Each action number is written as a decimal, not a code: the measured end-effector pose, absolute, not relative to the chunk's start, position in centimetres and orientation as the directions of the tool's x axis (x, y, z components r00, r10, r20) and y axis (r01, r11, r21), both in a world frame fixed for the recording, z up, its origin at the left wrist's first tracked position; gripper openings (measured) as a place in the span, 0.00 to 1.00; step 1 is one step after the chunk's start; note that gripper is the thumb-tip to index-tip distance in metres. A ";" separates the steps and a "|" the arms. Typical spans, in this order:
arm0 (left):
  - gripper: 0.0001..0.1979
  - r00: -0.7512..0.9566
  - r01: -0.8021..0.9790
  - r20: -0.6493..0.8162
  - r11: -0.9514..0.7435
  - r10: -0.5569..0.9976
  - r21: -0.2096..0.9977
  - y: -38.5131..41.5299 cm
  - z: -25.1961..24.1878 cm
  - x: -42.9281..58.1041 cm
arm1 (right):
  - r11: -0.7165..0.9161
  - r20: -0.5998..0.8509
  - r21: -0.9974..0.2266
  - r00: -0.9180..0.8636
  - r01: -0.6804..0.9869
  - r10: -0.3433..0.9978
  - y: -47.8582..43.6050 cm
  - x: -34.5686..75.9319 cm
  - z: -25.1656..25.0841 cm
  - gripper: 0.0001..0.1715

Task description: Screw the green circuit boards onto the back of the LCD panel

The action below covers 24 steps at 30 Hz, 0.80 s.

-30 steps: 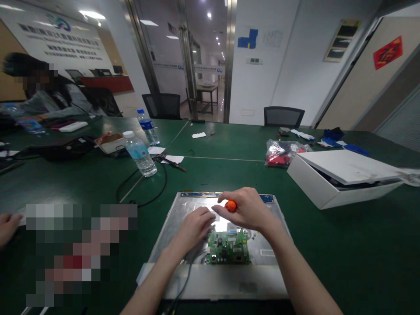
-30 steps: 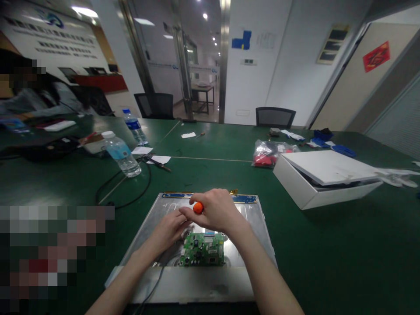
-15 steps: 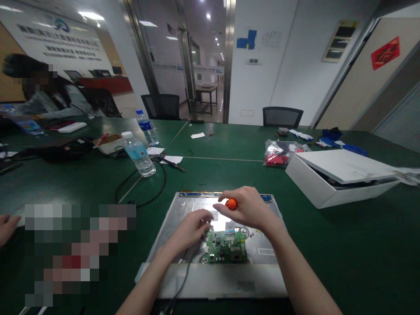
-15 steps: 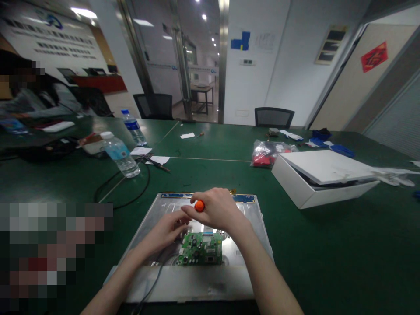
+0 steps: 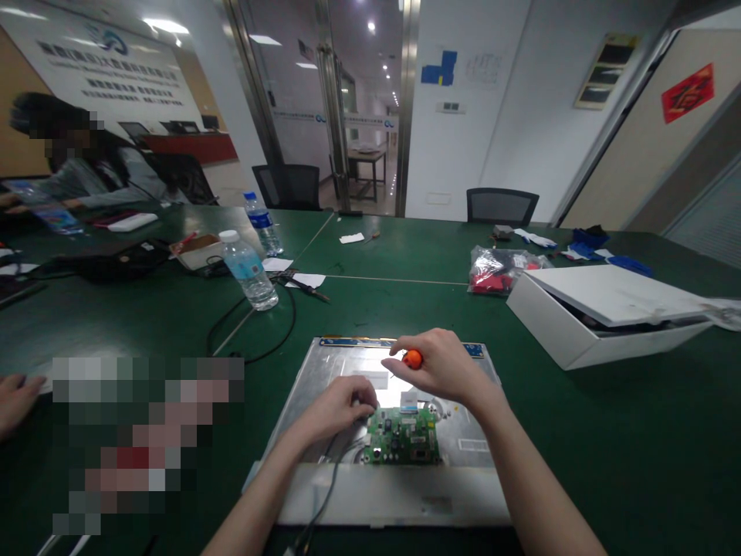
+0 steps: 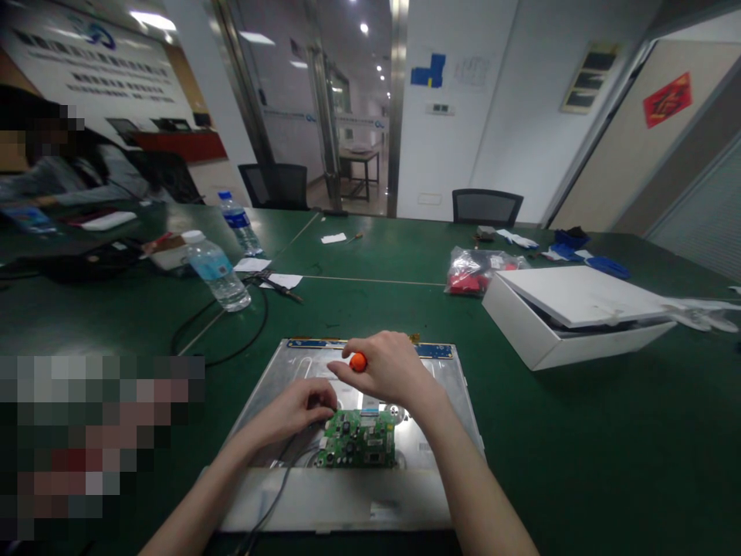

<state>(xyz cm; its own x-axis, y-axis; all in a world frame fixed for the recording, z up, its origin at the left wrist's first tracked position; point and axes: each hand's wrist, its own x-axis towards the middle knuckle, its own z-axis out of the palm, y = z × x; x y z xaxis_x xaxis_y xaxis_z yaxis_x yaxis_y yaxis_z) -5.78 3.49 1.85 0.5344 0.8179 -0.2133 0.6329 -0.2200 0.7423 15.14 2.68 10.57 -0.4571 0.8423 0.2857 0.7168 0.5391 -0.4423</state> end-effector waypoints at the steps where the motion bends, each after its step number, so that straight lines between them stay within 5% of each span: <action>1: 0.06 0.538 0.633 -0.214 -0.222 0.816 0.742 3.5 1.8 -5.8 | 0.539 0.282 -0.436 -0.459 0.721 0.842 2.7 15.1 10.6 0.20; 24: 0.08 0.528 0.618 -0.201 -0.210 0.825 0.758 3.8 1.6 -6.6 | 0.563 0.277 -0.508 -0.495 0.652 0.824 2.8 14.6 10.2 0.16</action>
<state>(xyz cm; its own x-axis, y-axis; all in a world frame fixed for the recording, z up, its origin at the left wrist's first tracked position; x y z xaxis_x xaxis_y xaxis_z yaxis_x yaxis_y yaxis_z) -6.57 3.79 1.63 0.5275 0.8254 -0.2010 0.6177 -0.2102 0.7578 14.60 2.81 10.22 -0.4948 0.8236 0.2774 0.6517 0.5628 -0.5084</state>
